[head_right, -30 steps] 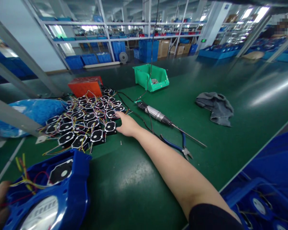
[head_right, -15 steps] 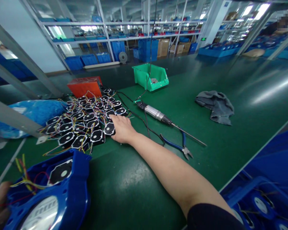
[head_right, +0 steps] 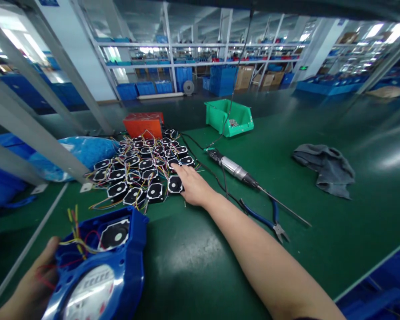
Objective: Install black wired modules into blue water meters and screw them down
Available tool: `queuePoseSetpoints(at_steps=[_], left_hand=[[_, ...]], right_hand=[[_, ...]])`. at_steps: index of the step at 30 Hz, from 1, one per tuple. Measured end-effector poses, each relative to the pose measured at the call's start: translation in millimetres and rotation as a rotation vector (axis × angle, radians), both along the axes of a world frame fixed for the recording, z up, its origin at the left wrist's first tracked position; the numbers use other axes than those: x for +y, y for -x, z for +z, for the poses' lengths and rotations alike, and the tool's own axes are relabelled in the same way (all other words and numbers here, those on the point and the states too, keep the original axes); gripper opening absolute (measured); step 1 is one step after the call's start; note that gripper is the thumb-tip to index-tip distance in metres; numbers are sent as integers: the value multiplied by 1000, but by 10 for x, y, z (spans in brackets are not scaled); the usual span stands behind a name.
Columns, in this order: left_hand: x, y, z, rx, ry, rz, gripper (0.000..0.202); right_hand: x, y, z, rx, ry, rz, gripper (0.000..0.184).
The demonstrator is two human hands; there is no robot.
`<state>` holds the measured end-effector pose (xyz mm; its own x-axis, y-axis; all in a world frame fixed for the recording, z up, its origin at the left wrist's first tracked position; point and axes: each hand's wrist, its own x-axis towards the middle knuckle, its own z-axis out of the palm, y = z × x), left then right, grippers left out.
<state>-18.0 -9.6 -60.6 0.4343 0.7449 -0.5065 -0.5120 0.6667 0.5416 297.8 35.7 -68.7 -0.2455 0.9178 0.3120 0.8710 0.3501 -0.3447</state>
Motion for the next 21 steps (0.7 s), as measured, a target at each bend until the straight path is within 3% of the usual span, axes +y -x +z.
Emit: queuePoseSetpoints(at_steps=[5,11,14,17,21], left_hand=[[7,-14,47,54,36,-78,30],[14,-49,11,11,-32,-7,27],[15,-42,-2,11,-30,16,32],[16,-5,-1,35,17,-40,25],[19,11,-1,28,44,-60,20]], right_hand=[[-11,42,2,18,46,-46,76],[5,144,-7,57,59,-79,70],[67,44,-11,119,5,-262,54],[135,-108,-43,160,-40,-461,44],[183,-209,-102,126,-24,-501,36]])
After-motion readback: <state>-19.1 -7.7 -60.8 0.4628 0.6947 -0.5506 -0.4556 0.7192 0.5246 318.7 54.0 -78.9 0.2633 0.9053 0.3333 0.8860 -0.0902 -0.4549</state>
